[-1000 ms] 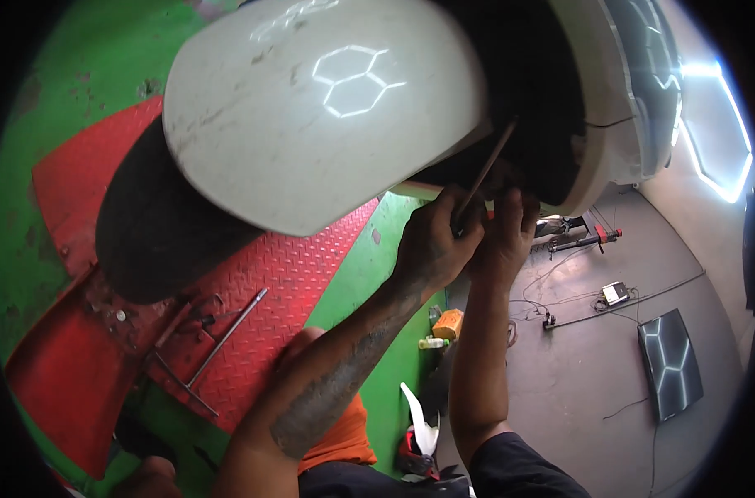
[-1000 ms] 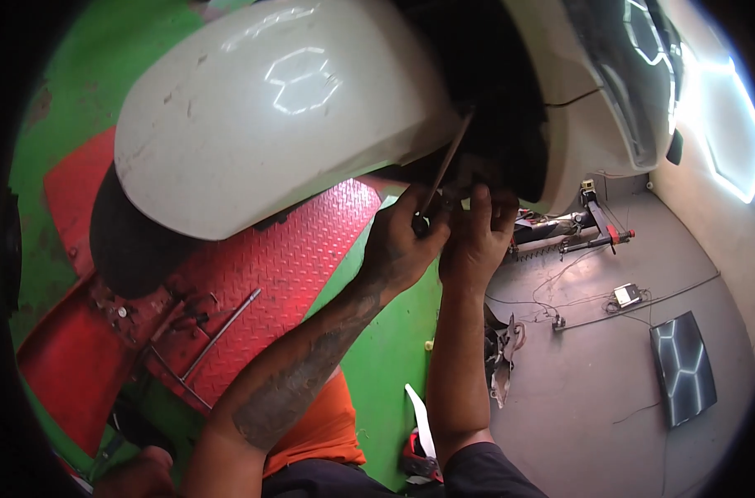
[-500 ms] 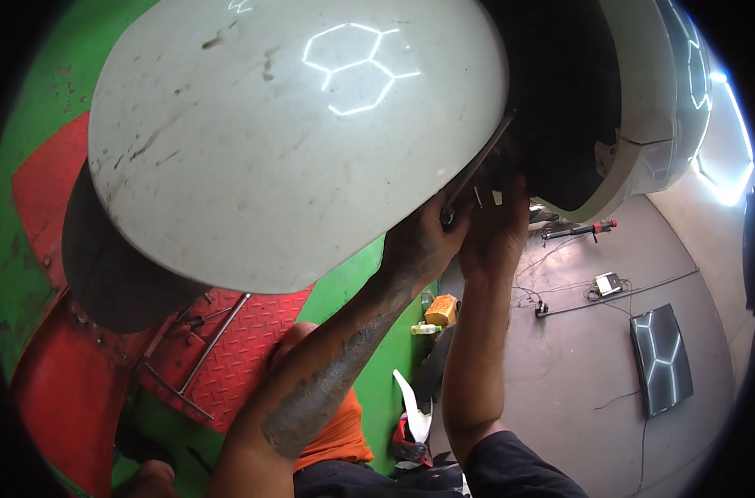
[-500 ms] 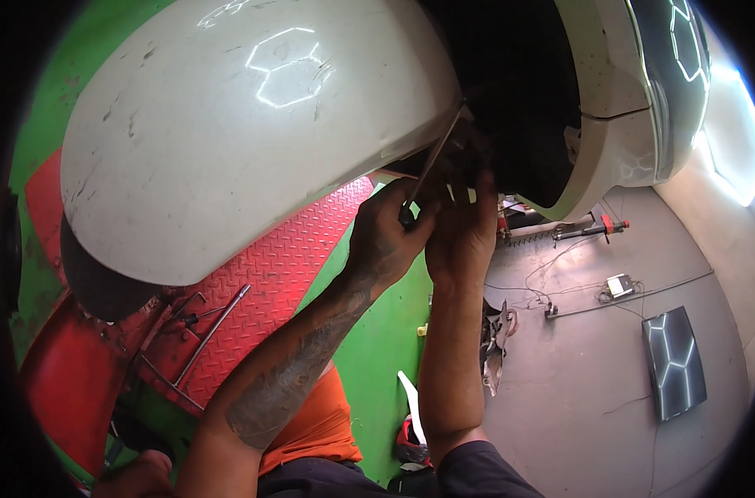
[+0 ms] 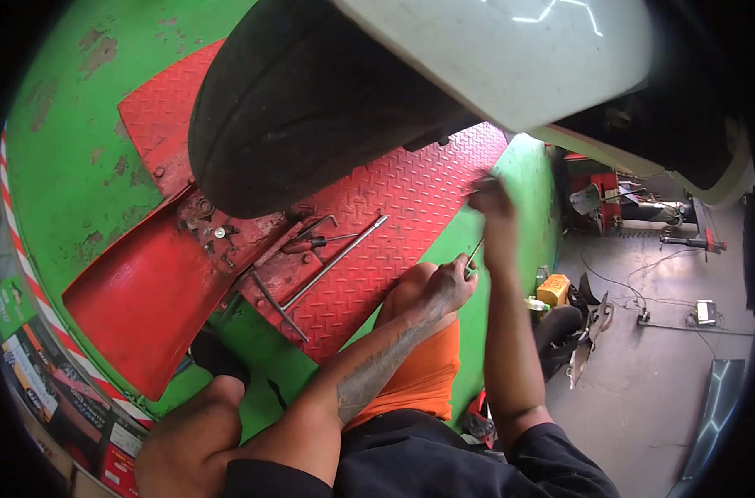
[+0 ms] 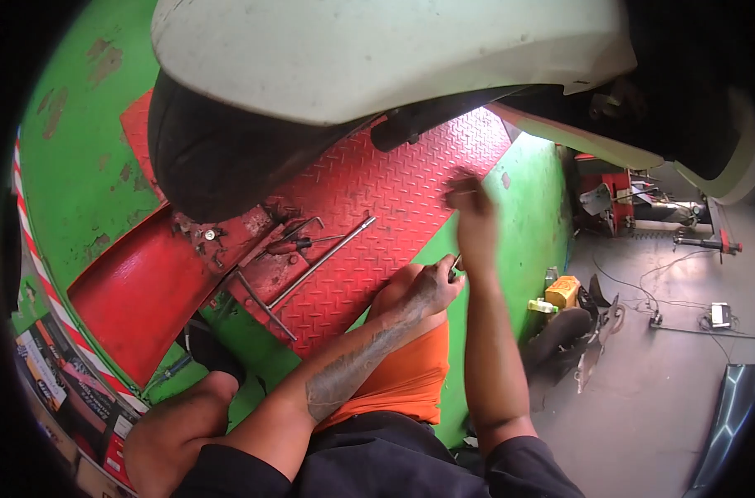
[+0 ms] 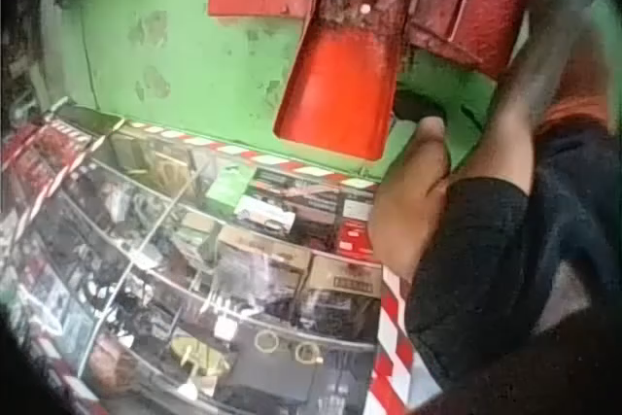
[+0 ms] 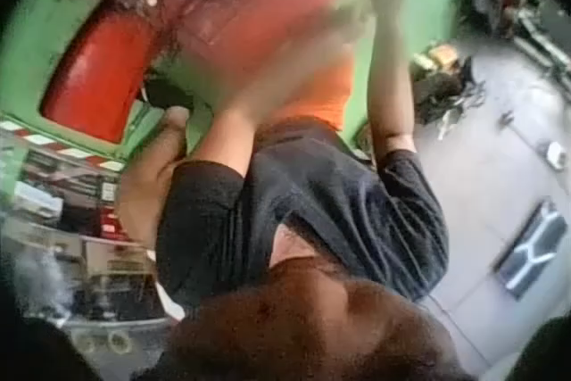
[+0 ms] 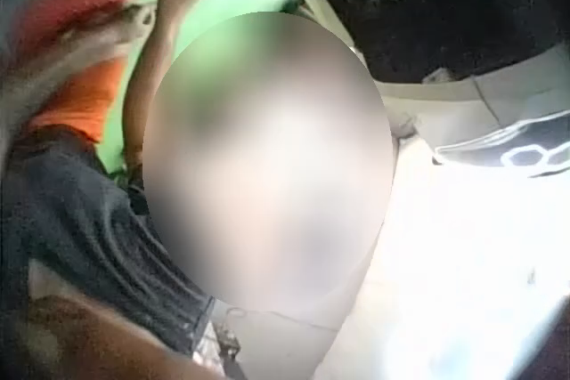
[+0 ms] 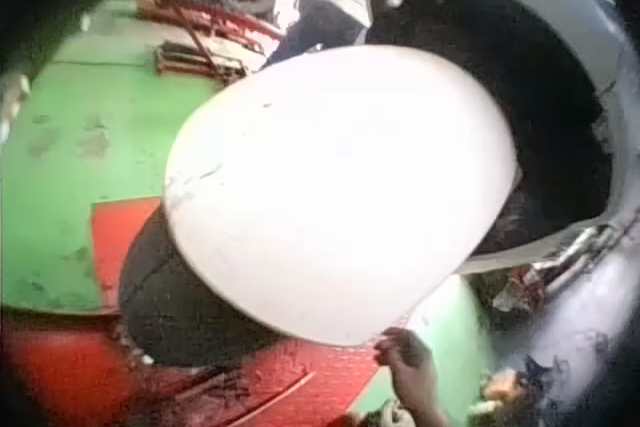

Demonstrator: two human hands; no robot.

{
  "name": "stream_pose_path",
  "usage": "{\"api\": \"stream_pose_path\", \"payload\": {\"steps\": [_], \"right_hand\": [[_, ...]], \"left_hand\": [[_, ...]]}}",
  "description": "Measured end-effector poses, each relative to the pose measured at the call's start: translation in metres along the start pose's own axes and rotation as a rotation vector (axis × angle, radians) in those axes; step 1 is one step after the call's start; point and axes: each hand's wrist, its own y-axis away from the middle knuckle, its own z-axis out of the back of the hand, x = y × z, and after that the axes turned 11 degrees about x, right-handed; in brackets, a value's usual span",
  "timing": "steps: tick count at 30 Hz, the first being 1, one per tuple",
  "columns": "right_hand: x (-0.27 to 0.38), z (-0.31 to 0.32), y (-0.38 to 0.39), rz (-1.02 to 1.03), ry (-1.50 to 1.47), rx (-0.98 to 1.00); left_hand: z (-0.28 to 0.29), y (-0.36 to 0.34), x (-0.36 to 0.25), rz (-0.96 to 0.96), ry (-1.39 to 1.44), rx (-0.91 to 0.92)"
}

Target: Dismantling and repairing the front fairing of a white scooter-style motorcycle.

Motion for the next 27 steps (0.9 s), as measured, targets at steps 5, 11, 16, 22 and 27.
{"api": "stream_pose_path", "payload": {"steps": [5,11,16,22,27], "right_hand": [[-0.095,-0.097,-0.02,-0.195,0.494,0.351],[-0.119,-0.115,-0.046,-0.303,0.754,0.498],[-0.101,-0.112,-0.037,-0.178,0.693,0.393],[0.083,-0.215,0.039,0.37,0.128,0.615],[0.068,-0.245,0.035,0.41,0.35,0.687]], "left_hand": [[-0.001,0.032,0.006,0.059,-0.009,0.006],[0.039,0.04,-0.01,0.121,-0.028,-0.139],[0.032,0.015,-0.023,0.147,0.031,-0.195],[0.043,-0.005,0.071,0.365,0.016,-0.19],[0.017,-0.017,0.042,0.269,0.091,-0.024]]}}
